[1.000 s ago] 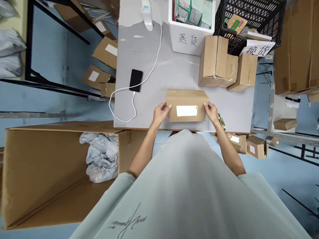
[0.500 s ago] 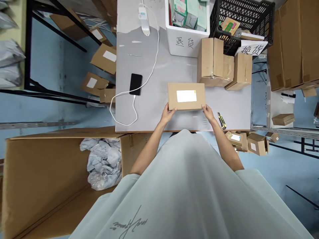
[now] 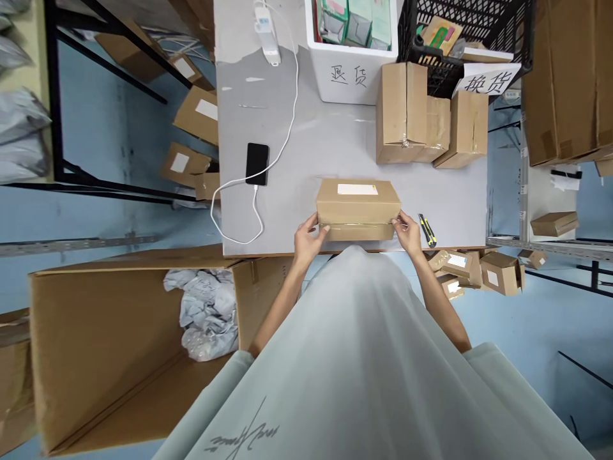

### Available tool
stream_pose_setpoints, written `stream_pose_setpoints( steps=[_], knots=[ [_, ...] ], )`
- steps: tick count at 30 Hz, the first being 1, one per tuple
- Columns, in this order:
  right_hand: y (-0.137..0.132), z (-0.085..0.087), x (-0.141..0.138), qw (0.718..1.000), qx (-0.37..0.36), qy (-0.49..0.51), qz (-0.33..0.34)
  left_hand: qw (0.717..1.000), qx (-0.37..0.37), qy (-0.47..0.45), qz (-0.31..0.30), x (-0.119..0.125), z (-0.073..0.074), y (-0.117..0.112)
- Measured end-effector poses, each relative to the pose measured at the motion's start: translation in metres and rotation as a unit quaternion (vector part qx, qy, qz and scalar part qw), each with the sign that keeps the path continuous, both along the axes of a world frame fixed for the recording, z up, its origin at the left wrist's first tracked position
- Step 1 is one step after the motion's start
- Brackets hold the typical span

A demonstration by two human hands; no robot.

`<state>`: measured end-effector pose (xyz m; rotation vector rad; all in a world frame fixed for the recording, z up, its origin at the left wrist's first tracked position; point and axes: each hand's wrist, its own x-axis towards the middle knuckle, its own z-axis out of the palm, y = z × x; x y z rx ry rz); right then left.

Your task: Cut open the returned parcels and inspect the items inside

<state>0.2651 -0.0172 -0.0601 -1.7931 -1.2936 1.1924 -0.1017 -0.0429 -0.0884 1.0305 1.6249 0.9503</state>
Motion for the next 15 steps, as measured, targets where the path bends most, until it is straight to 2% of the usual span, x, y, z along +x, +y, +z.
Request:
stream_pose_setpoints(
  steps=[5,12,15],
  knots=[
    [0.016,-0.004,0.004,0.999,0.014,-0.035,0.002,0.998,-0.016,-0.033,0.057,0.003,-0.006,0.009],
    [0.061,-0.030,0.001,0.999,0.024,-0.028,-0.025,0.996,0.003,-0.031,0.089,0.014,-0.017,0.049],
    [0.080,-0.038,0.006,1.000,0.013,-0.014,-0.013,0.996,0.005,-0.029,0.089,0.011,-0.020,0.062]
  ],
)
